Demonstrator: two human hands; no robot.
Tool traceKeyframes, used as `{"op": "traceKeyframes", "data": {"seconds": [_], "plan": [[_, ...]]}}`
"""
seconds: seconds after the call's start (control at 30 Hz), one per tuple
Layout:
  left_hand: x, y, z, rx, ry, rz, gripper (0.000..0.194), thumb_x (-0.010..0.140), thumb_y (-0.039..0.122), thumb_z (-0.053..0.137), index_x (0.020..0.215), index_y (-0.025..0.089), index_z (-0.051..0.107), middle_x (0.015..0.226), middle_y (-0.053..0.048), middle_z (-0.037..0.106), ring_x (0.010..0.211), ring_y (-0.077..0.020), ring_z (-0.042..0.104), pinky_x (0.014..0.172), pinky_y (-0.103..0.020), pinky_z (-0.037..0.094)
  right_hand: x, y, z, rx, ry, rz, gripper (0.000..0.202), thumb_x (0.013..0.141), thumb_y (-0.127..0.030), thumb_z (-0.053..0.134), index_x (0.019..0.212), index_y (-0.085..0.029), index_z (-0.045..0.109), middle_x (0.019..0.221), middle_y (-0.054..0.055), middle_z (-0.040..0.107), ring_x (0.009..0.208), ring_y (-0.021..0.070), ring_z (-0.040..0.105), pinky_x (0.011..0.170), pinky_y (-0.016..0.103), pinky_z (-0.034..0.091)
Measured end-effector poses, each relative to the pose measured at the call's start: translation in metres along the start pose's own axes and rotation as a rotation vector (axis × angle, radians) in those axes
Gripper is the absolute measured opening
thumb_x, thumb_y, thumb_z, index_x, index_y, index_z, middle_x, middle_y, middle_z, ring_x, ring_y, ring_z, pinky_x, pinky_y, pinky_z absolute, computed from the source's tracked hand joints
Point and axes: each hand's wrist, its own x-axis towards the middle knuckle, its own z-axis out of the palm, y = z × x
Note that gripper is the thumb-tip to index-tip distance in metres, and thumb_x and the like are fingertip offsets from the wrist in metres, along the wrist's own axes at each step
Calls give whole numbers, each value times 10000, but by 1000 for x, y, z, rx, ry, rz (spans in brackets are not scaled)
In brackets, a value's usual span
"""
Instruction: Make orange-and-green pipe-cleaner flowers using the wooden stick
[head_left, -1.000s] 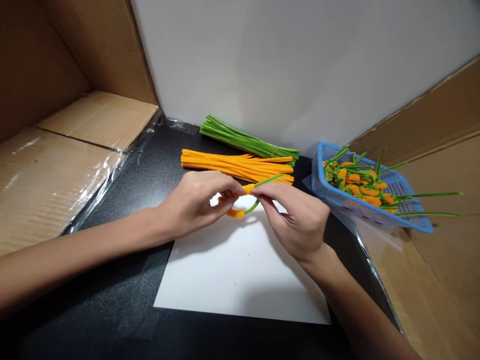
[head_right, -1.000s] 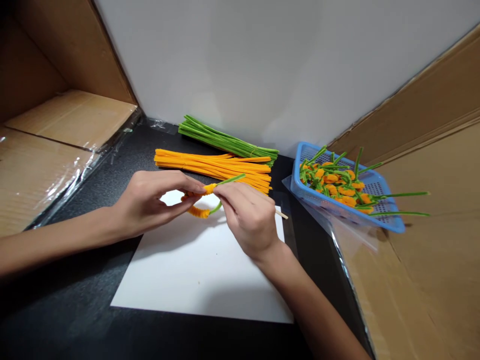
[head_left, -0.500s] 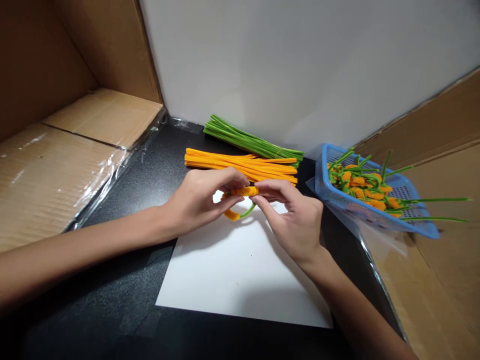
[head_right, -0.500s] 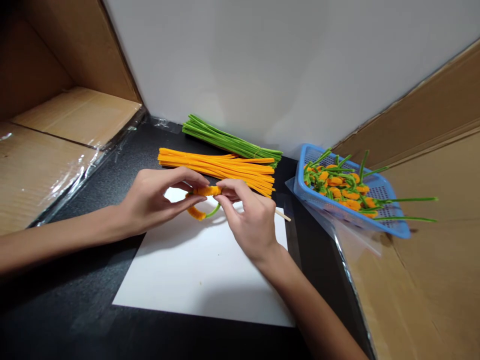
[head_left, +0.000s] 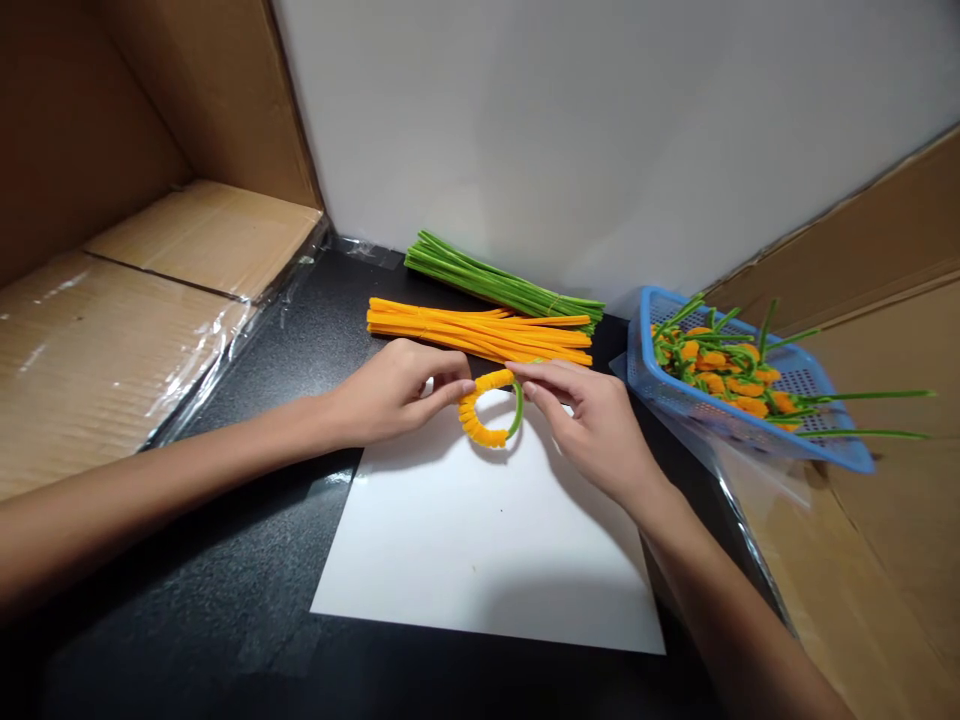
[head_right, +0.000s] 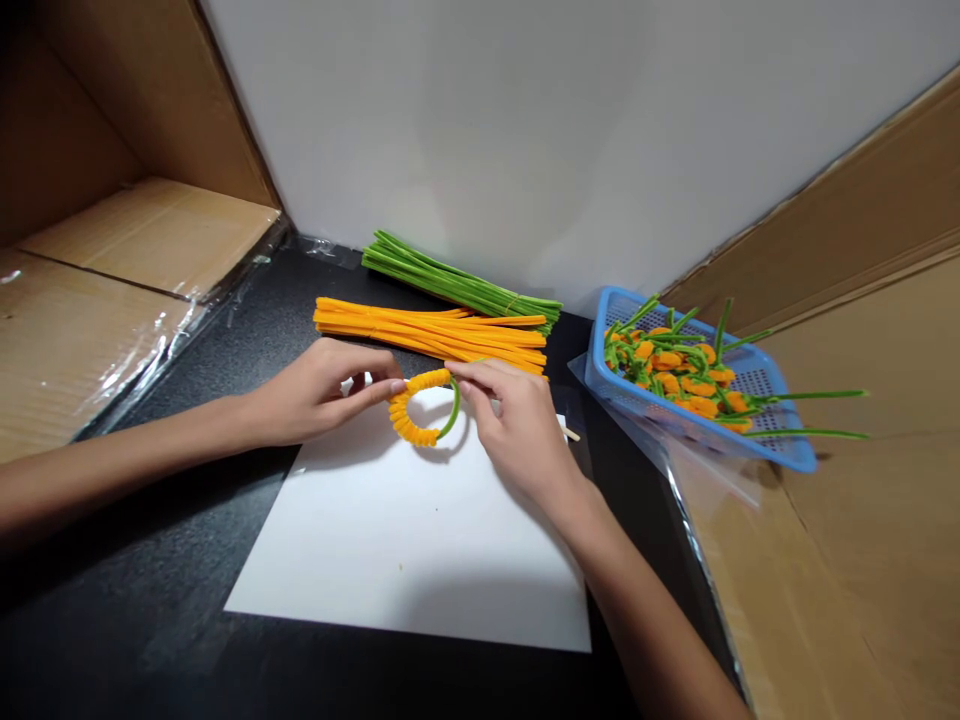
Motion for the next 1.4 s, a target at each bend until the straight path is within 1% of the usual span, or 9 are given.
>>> {"op": "traceKeyframes", "data": {"seconds": [0.1, 0.3, 0.47, 0.57, 0.73, 0.87, 1.0, 1.23, 1.4], "plan": [[0, -1, 1, 6, 3, 0, 249, 969, 249, 498, 758, 158, 596, 627, 20, 594, 540, -88, 508, 527, -203, 351, 2, 2, -3, -96, -103, -19, 208, 875, -128, 612, 1016, -188, 752, 949, 59, 763, 832, 199, 705, 750, 330, 550], [-7, -13, 7, 140, 56, 99, 211, 955, 199, 454, 780, 171, 569, 655, -2, 603, 576, -110, 529, 556, -206, 366, 0, 6, -2, -303, -40, -145, 93, 864, -134, 636, 792, -165, 686, 836, 66, 693, 819, 216, 638, 734, 335, 477], [-6, -39, -7, 217, 169, 108, 182, 928, 153, 454, 817, 162, 598, 698, -16, 639, 603, -110, 551, 591, -204, 379, -22, 32, -32, -416, -24, -107, 126, 906, -156, 579, 801, -179, 644, 797, 50, 674, 764, 199, 614, 694, 318, 450], [2, -43, -21, 204, 75, 40, 199, 931, 185, 474, 786, 156, 607, 660, -7, 617, 575, -108, 524, 578, -211, 363, -43, 50, -46, -436, 2, -49, 121, 923, -194, 579, 819, -186, 639, 777, 39, 657, 721, 188, 602, 661, 307, 441], [12, -21, -28, 116, -260, -161, 283, 979, 358, 462, 992, 167, 670, 919, -49, 700, 786, -161, 614, 691, -250, 431, -57, 44, -31, -340, -38, -34, 125, 952, -201, 564, 854, -191, 642, 807, 37, 656, 769, 184, 603, 698, 300, 452], [9, -4, -15, -94, -281, -287, 463, 1027, 476, 313, 1075, 177, 664, 1029, -62, 695, 915, -186, 625, 808, -298, 461, -56, 27, -15, -246, -92, -38, 118, 948, -154, 564, 871, -190, 647, 835, 32, 680, 794, 179, 609, 732, 300, 454], [1, 8, 7, 68, -327, -251, 421, 862, 569, 624, 930, 156, 664, 913, -67, 673, 835, -206, 593, 711, -293, 423, -60, 25, -7, -193, -119, -3, 114, 937, -118, 565, 884, -180, 643, 847, 36, 684, 812, 181, 614, 742, 298, 457], [-14, 18, 27, 76, -301, -214, 193, 928, 335, 591, 914, 159, 668, 792, -27, 664, 670, -145, 559, 626, -255, 374, -66, 17, -2, -245, -163, -76, 118, 924, -175, 607, 1035, -169, 646, 987, 80, 690, 940, 239, 567, 830, 356, 425], [-18, 28, 31, 104, -332, -131, 248, 952, 366, 562, 909, 150, 674, 753, -28, 649, 647, -142, 553, 606, -250, 360, -71, 10, 5, -422, -101, -250, 165, 973, -154, 534, 1047, -165, 680, 804, 50, 708, 787, 205, 557, 738, 342, 338]]}}
